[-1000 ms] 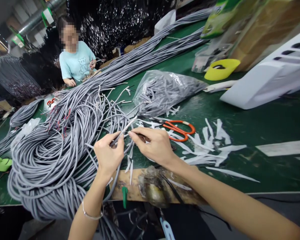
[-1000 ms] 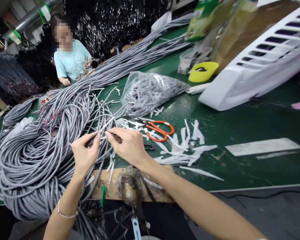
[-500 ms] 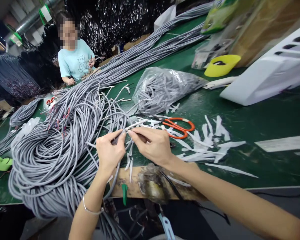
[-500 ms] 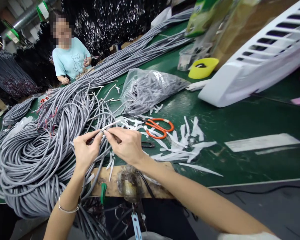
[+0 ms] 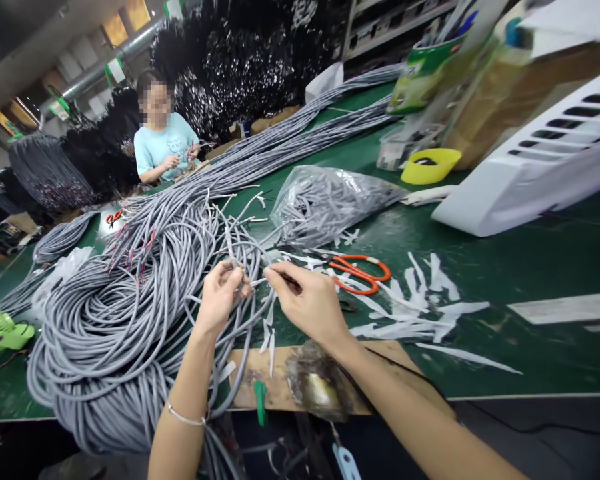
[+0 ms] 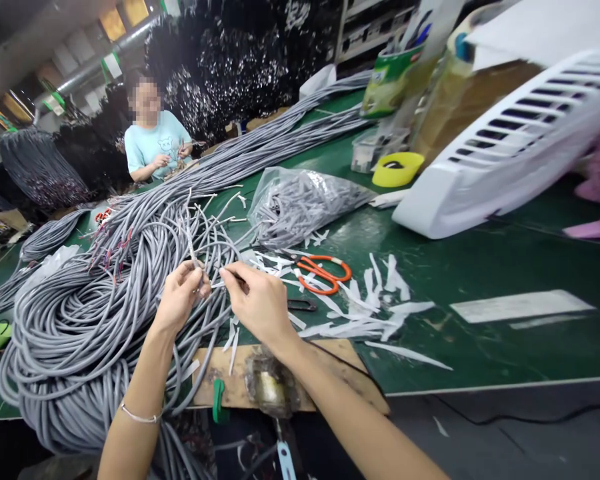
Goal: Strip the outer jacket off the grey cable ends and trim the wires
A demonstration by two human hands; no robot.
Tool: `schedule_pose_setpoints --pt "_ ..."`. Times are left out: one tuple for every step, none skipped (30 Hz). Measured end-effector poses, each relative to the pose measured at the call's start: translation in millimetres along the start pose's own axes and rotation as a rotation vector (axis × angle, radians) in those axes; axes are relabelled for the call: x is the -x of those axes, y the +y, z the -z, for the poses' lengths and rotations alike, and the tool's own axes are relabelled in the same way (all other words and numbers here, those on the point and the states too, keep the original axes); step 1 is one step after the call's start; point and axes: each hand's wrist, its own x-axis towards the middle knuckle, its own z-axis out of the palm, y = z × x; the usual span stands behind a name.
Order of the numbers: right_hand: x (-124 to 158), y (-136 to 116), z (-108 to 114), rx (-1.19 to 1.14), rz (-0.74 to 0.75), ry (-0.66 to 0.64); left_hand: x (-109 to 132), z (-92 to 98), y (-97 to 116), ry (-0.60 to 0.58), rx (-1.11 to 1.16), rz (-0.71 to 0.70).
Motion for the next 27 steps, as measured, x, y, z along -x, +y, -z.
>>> schedule_pose_setpoints --pt "2 -1 -2 -0.015 0.024 0.038 -1 -0.7 -1 -0.014 0.058 0.015" --pt "4 -1 -4 -0.022 0.052 0.071 -2 -1.9 -2 -0.024 0.094 0.038" --pt "5 0 -5 -0.016 0.082 0.102 -2 -3.4 -3 -0.028 0.111 0.066" --pt "6 1 -5 0.004 0.115 0.13 -2 -4.8 -4 -0.024 0.116 0.091" --pt "7 3 -5 0.032 0.149 0.154 -2 -5.9 -5 -0.015 0.117 0.109" --pt "7 5 -4 0.063 0.179 0.176 -1 -6.5 -7 -0.002 0.115 0.116" --pt "7 7 -3 0.091 0.205 0.198 -1 -6.7 -8 0.011 0.109 0.11" --pt "6 9 -2 0.112 0.226 0.215 -1 -6.4 -9 0.023 0.097 0.094" --pt "6 10 -1 0.127 0.241 0.225 -1 -5.8 -9 0.035 0.08 0.072" --pt "6 11 0 0.139 0.25 0.226 -1 -5.1 -10 0.043 0.057 0.049" --pt "5 12 1 0.153 0.254 0.223 0 -4.6 -10 0.048 0.031 0.032" --pt "5 12 1 0.168 0.257 0.221 0 -4.3 -10 0.046 0.004 0.022" --pt "5 12 1 0.182 0.258 0.217 0 -4.5 -10 0.04 -0.025 0.016" --pt "5 11 1 0.191 0.259 0.214 1 -5.1 -9 0.033 -0.058 0.008" --pt "6 11 1 0.194 0.258 0.214 2 -5.9 -9 0.029 -0.097 -0.006" --pt "6 11 1 0.194 0.255 0.216 3 -6.8 -8 0.029 -0.143 -0.025" --pt "6 11 1 0.192 0.251 0.222 4 -7.6 -7 0.035 -0.194 -0.05" --pt "6 11 1 0.191 0.248 0.228 5 -8.3 -7 0.046 -0.246 -0.079" --pt "6 11 1 0.193 0.246 0.236 6 -8.8 -6 0.056 -0.295 -0.105" --pt "6 11 1 0.197 0.246 0.242 7 -9.0 -6 0.065 -0.338 -0.126" --pt "7 11 1 0.202 0.249 0.245 8 -9.1 -5 0.073 -0.373 -0.144" --pt "7 11 2 0.204 0.254 0.247 9 -9.0 -4 0.082 -0.4 -0.157" --pt "7 11 2 0.204 0.261 0.249 10 -8.9 -4 0.092 -0.421 -0.164" --pt "7 11 2 0.204 0.267 0.253 11 -8.8 -4 0.102 -0.439 -0.168" --pt "7 11 2 0.204 0.272 0.258 11 -8.7 -4 0.111 -0.455 -0.171" --pt "7 10 3 0.207 0.274 0.263 12 -8.7 -4 0.118 -0.471 -0.174" --pt "7 10 3 0.213 0.276 0.266 12 -8.7 -4 0.12 -0.486 -0.177"
